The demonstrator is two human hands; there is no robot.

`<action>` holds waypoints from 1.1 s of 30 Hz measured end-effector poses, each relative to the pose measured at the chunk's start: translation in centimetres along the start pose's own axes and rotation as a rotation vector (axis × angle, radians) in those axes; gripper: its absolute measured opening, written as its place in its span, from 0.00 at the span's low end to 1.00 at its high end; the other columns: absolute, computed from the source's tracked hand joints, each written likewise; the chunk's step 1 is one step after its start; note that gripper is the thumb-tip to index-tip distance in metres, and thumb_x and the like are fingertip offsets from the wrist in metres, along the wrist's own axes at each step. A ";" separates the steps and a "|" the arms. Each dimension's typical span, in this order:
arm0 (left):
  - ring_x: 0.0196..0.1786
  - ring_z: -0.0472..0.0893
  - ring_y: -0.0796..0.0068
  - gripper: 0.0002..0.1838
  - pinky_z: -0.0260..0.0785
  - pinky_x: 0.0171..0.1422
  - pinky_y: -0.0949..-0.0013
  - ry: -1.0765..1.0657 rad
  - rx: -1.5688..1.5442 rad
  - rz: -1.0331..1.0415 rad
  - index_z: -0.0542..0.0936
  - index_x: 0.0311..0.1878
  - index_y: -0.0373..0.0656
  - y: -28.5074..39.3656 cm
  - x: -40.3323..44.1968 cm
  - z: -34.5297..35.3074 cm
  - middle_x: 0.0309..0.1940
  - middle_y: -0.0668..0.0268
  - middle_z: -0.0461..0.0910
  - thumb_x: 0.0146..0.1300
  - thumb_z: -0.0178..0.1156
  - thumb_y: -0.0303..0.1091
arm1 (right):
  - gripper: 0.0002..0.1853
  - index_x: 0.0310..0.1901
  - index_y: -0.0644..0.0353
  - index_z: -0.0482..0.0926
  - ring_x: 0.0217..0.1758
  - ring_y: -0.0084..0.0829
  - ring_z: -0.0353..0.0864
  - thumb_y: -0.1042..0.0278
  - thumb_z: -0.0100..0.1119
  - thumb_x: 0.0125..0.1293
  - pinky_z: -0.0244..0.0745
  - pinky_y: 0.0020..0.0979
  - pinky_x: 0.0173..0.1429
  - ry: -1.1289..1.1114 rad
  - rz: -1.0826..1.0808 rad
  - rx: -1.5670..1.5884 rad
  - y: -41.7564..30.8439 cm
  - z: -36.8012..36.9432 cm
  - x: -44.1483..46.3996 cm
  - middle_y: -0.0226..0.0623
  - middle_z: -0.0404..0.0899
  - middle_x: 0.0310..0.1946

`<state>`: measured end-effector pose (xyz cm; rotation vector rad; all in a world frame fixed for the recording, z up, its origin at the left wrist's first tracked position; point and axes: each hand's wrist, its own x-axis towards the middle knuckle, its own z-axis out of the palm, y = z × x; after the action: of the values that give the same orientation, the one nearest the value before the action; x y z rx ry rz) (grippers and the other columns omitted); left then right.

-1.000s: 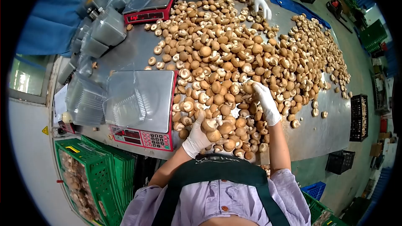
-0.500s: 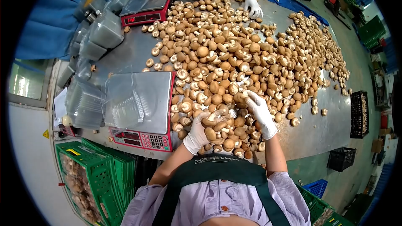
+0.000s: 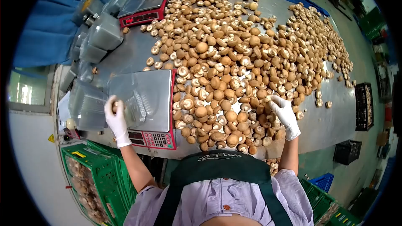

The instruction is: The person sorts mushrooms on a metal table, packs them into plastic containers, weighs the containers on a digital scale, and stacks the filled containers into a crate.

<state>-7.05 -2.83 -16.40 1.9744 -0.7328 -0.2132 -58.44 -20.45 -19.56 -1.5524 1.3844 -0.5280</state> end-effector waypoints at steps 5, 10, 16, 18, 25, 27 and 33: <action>0.54 0.77 0.57 0.22 0.66 0.61 0.63 -0.100 0.497 0.220 0.79 0.52 0.40 -0.7 -0.2 0.5 0.51 0.55 0.78 0.58 0.62 0.42 | 0.18 0.51 0.69 0.77 0.44 0.24 0.77 0.64 0.59 0.64 0.72 0.28 0.53 0.189 0.063 -0.049 2.5 -3.9 -5.4 0.35 0.82 0.41; 0.57 0.76 0.58 0.20 0.65 0.62 0.63 -0.009 0.688 0.351 0.79 0.52 0.39 2.8 -0.2 1.7 0.53 0.55 0.78 0.62 0.60 0.42 | 0.14 0.47 0.66 0.79 0.38 0.20 0.79 0.65 0.57 0.66 0.73 0.22 0.43 0.562 0.136 0.217 6.3 -8.1 -13.8 0.30 0.82 0.37; 0.57 0.76 0.62 0.14 0.64 0.63 0.66 -0.114 0.402 0.516 0.79 0.50 0.36 6.4 -1.0 5.9 0.54 0.58 0.78 0.65 0.58 0.34 | 0.16 0.50 0.63 0.80 0.43 0.24 0.80 0.64 0.61 0.64 0.74 0.25 0.48 1.169 0.310 0.162 11.4 -10.6 -23.5 0.34 0.83 0.41; 0.55 0.77 0.63 0.14 0.65 0.62 0.66 -0.203 0.331 0.555 0.79 0.49 0.35 7.3 -1.7 7.3 0.52 0.57 0.78 0.64 0.59 0.33 | 0.18 0.51 0.64 0.79 0.46 0.25 0.81 0.63 0.63 0.63 0.73 0.26 0.53 1.281 0.356 0.060 14.7 -11.1 -25.8 0.36 0.83 0.43; 0.51 0.79 0.65 0.11 0.67 0.60 0.68 -0.367 0.197 0.524 0.80 0.47 0.35 8.7 -4.5 10.2 0.48 0.57 0.80 0.62 0.60 0.29 | 0.27 0.57 0.61 0.75 0.49 0.32 0.82 0.53 0.63 0.61 0.73 0.30 0.56 1.253 0.561 -0.172 23.2 -12.7 -28.1 0.43 0.82 0.46; 0.51 0.79 0.66 0.11 0.68 0.60 0.68 -0.367 0.192 0.524 0.80 0.46 0.35 8.6 -5.0 10.2 0.48 0.57 0.81 0.62 0.60 0.29 | 0.29 0.58 0.59 0.74 0.49 0.35 0.82 0.49 0.63 0.59 0.73 0.31 0.56 1.219 0.970 -0.734 22.0 -13.0 -27.4 0.44 0.82 0.46; 0.48 0.81 0.65 0.09 0.70 0.57 0.67 -0.384 0.153 0.459 0.81 0.42 0.36 7.3 -6.2 10.2 0.43 0.57 0.82 0.59 0.62 0.28 | 0.14 0.49 0.64 0.80 0.49 0.26 0.80 0.67 0.57 0.65 0.72 0.26 0.56 1.047 0.326 -0.141 15.4 -11.6 -18.4 0.36 0.83 0.44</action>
<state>-19.40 -9.30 -16.27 1.8659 -1.4642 -0.2662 -80.70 -6.08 -22.51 -1.1057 2.4399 -1.1375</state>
